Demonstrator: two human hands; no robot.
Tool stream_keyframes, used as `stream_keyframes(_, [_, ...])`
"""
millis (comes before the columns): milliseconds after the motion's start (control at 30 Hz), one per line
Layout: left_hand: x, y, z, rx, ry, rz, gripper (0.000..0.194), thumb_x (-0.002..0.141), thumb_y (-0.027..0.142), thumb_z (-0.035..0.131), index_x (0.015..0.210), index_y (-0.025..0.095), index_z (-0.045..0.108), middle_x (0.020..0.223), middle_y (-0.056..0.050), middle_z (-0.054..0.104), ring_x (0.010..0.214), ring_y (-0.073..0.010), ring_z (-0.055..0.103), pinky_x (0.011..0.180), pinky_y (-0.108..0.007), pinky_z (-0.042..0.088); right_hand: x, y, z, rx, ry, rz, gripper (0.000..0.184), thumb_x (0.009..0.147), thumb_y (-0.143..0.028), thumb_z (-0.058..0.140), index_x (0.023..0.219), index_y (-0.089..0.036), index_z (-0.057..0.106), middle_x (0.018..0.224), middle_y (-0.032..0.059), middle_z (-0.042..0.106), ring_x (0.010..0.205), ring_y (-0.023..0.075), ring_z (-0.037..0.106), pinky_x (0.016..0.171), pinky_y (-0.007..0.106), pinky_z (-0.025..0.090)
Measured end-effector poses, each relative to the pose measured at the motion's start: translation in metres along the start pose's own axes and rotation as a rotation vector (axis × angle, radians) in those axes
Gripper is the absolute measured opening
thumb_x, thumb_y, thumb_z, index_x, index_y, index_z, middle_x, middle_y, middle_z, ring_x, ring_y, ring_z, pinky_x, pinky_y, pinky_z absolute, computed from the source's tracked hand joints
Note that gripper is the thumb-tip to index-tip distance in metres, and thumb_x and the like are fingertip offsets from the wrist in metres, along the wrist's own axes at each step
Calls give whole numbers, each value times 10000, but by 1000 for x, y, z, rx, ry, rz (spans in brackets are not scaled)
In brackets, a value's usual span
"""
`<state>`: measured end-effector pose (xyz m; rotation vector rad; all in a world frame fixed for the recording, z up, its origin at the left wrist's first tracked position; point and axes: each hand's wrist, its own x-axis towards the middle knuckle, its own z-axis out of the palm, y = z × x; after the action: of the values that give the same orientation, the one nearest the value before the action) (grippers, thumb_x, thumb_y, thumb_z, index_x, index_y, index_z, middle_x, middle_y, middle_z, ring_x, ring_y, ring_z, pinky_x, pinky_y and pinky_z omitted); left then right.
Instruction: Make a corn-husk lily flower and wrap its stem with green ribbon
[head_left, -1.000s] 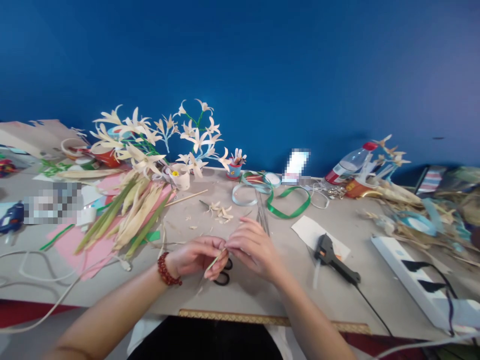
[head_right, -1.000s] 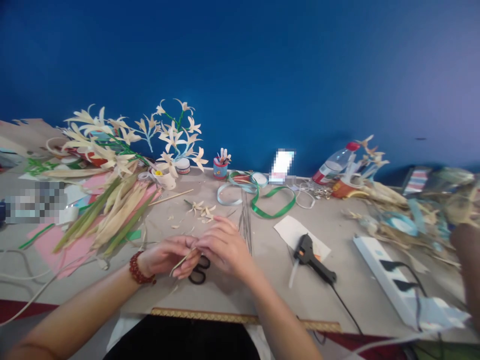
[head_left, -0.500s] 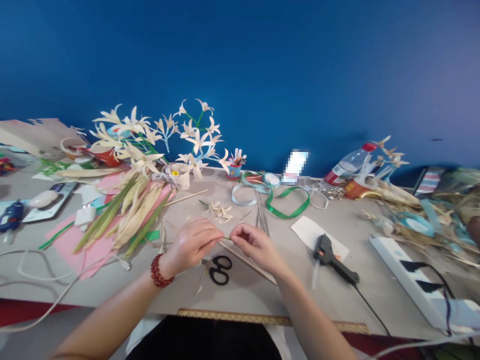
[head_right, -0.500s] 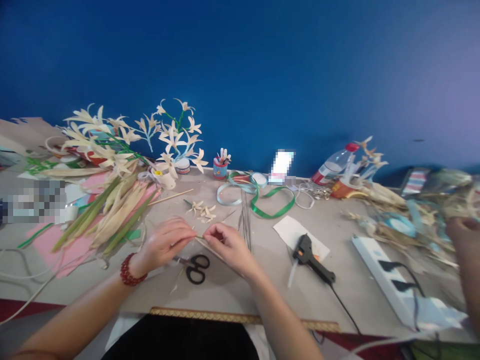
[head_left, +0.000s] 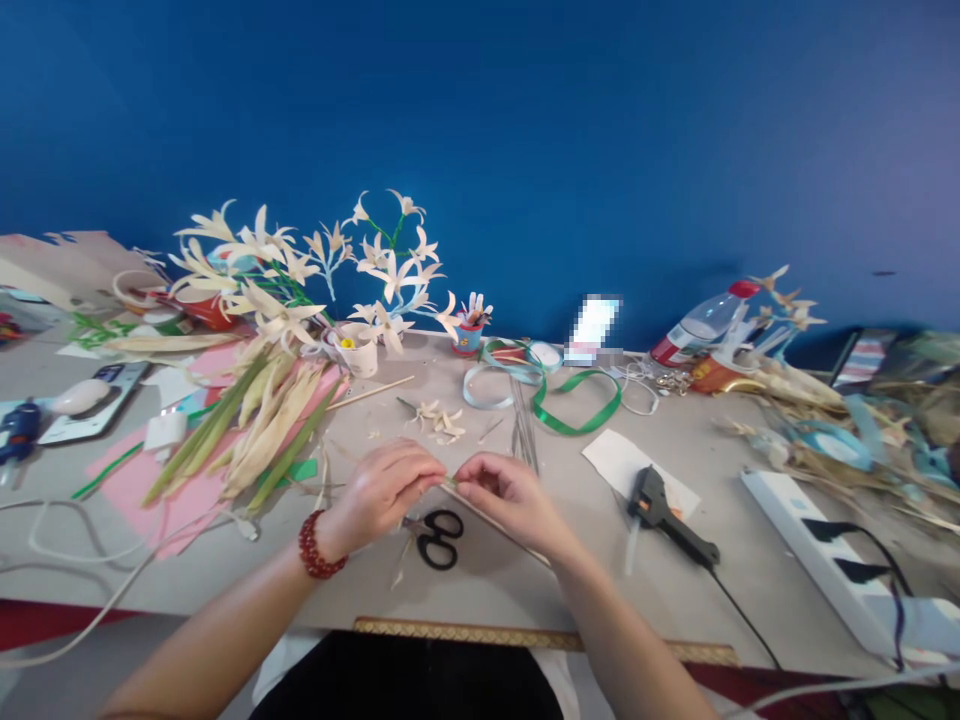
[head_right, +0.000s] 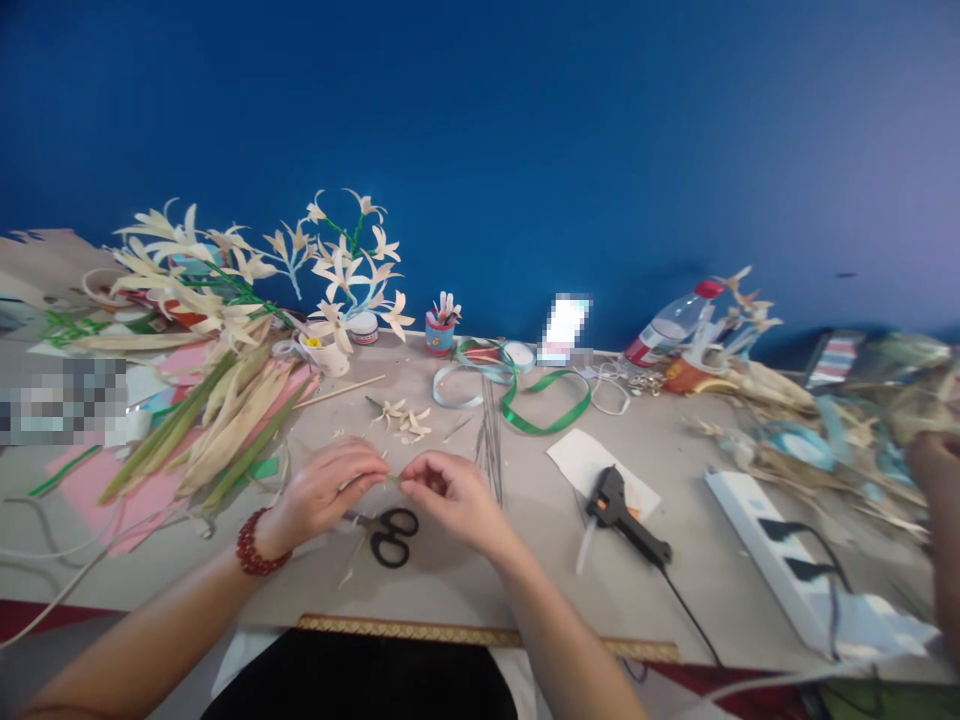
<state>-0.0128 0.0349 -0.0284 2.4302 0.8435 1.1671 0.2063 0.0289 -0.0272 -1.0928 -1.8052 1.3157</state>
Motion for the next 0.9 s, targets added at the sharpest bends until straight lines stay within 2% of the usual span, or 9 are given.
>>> stream_keyframes(167, [-1,1,0,23,-37,-32,117,890,108,559,963,172,624,865,-60,667,875,-198,609,832,-352,480,-1,-5,-1,-203,77,-92,105,894,-261,598,818,-190,614,691,-21,557,574,103,451,521,210,339])
stream_keyframes(333, [-2,4,5,58,-7,-91,76,918,136,514,908,179,576,848,-53,638,885,-201,574,844,-359,444,-2,-7,0,-417,123,-316,110,933,-214,527,844,-194,589,770,20,586,680,135,535,596,226,386])
stream_keyframes(467, [-1,7,9,3,-66,-261,201,970,209,416,799,179,517,746,-22,571,747,-167,535,730,-310,425,-2,-3,1,-521,132,-417,109,952,-200,491,890,-192,580,796,42,614,713,149,561,613,231,405])
stream_keyframes(567, [-1,9,12,-127,-103,-417,331,994,267,365,686,189,455,615,26,485,598,-126,485,612,-262,389,-2,-2,3,-555,125,-418,114,961,-211,480,912,-191,581,810,46,621,706,148,567,612,231,413])
stream_keyframes(633, [-2,9,12,-191,-112,-455,371,999,289,353,655,189,449,567,41,459,545,-114,467,574,-250,380,-2,-2,4,-560,125,-401,117,962,-216,480,910,-191,582,808,42,617,685,143,562,601,230,410])
stream_keyframes(733, [-3,8,10,-167,-89,-390,281,980,290,405,759,180,539,681,7,570,647,-134,546,635,-260,435,0,-2,4,-545,139,-367,122,963,-232,486,899,-194,582,805,37,607,668,138,555,591,230,404])
stream_keyframes(833, [-5,4,8,-16,-31,-206,113,930,236,512,955,182,608,913,-56,672,907,-197,607,833,-333,476,1,-2,2,-513,165,-349,134,965,-245,483,888,-196,581,796,35,595,683,145,557,607,237,408])
stream_keyframes(900, [-5,1,7,73,11,-97,154,919,176,514,1025,195,623,958,-64,703,979,-216,615,939,-392,455,1,-3,1,-492,166,-327,136,962,-248,484,882,-198,582,785,32,586,676,147,552,609,243,407])
